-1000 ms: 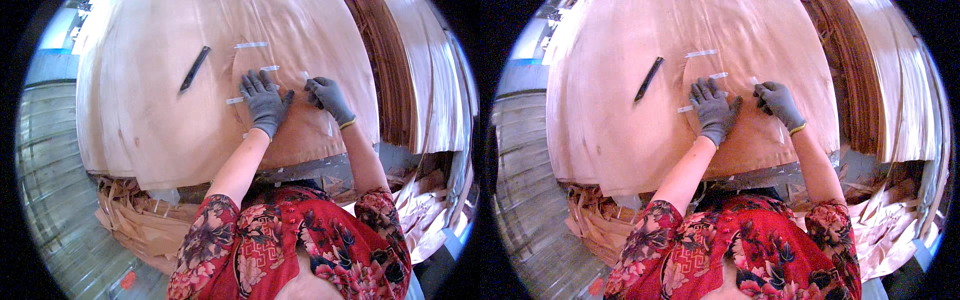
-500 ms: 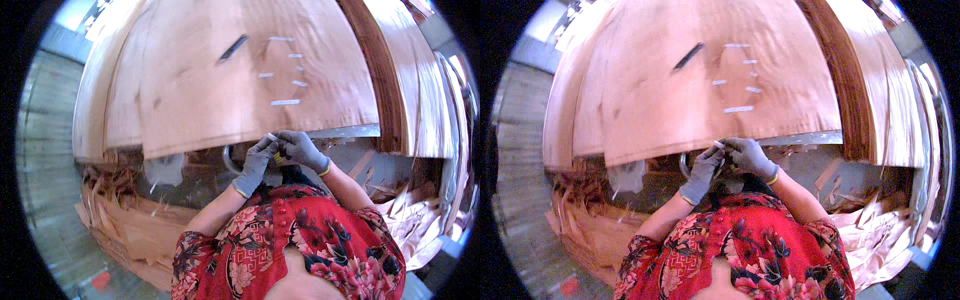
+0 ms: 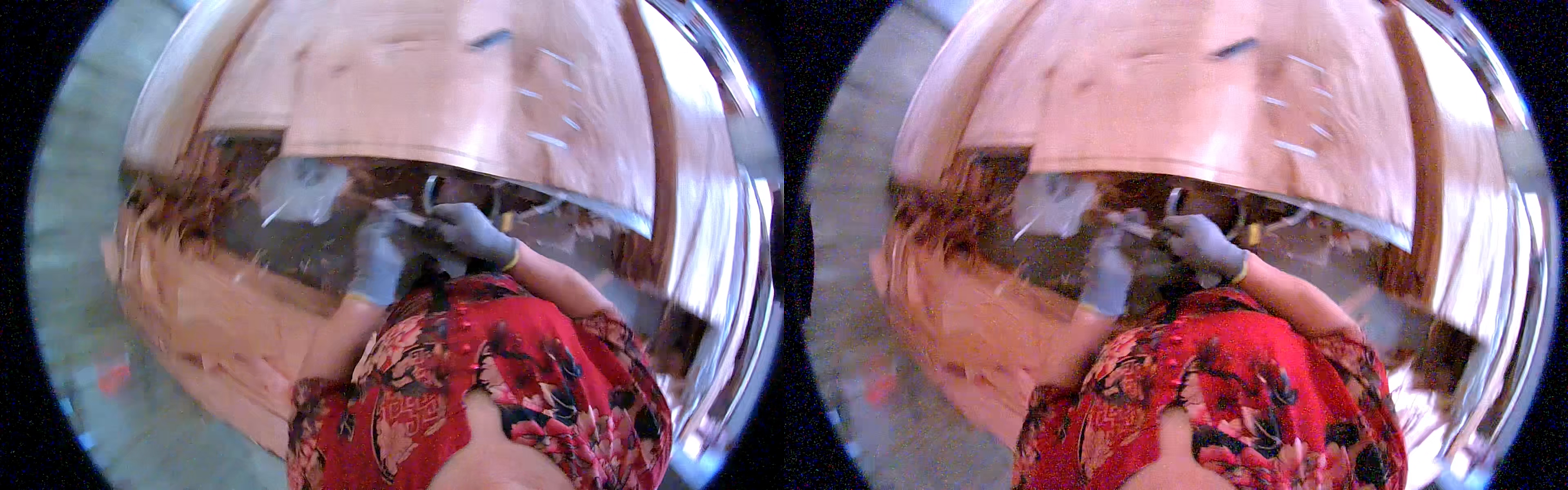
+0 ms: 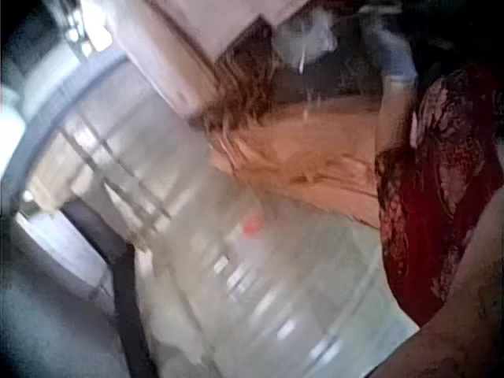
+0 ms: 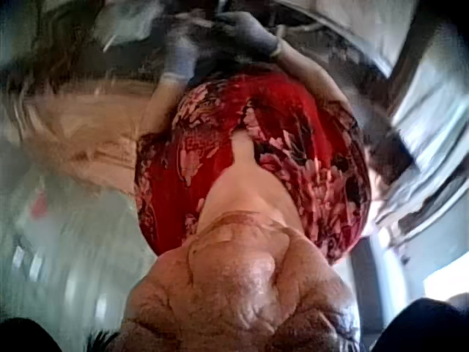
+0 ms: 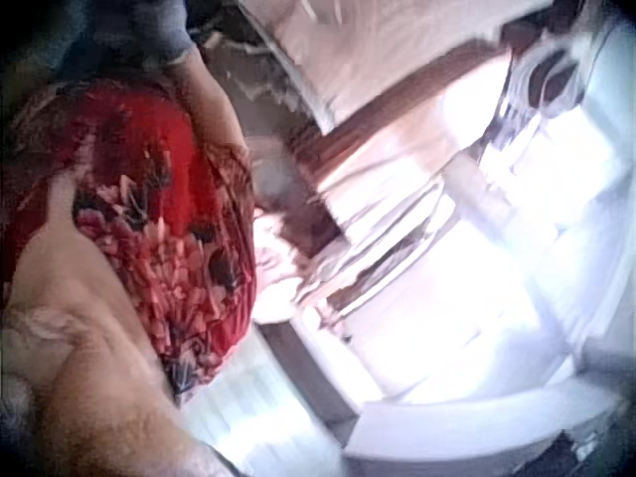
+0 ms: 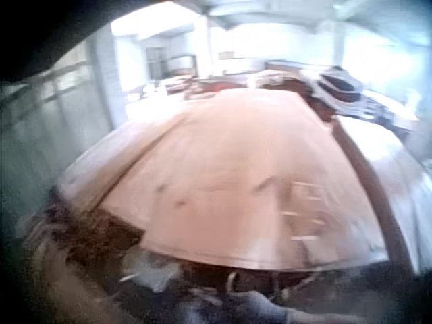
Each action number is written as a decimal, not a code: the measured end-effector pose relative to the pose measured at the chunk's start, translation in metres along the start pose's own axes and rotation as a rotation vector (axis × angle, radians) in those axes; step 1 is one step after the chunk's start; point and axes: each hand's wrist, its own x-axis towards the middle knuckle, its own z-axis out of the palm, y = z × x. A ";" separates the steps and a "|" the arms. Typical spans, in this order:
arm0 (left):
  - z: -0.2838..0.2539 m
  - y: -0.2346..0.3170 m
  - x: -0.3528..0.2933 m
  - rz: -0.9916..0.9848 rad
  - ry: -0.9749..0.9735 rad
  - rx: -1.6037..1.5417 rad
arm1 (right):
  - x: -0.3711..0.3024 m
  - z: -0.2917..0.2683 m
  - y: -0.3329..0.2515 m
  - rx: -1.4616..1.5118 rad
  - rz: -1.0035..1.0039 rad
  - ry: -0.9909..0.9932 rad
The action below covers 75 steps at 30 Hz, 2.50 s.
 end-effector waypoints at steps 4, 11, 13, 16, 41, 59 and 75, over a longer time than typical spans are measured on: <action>-0.085 -0.005 0.015 -0.207 0.188 -0.571 | -0.032 -0.023 -0.004 -0.137 0.082 -0.055; 0.025 0.010 0.017 -0.206 -0.196 0.233 | -0.140 -0.077 0.075 -0.218 0.488 0.378; 0.072 -0.009 0.010 -0.288 -0.490 0.248 | -0.150 -0.078 0.087 -0.103 0.515 0.446; 0.140 -0.036 0.014 -0.438 -0.632 0.173 | -0.159 -0.068 0.086 0.353 0.488 0.597; 0.202 -0.058 0.006 -0.698 -0.816 0.150 | -0.156 -0.129 0.163 0.680 0.416 1.140; 0.110 -0.007 -0.003 -0.622 -0.485 0.073 | -0.173 -0.136 0.152 1.053 0.155 1.093; 0.156 0.018 0.040 -0.874 -0.632 -0.705 | -0.113 -0.096 0.041 0.958 0.045 0.356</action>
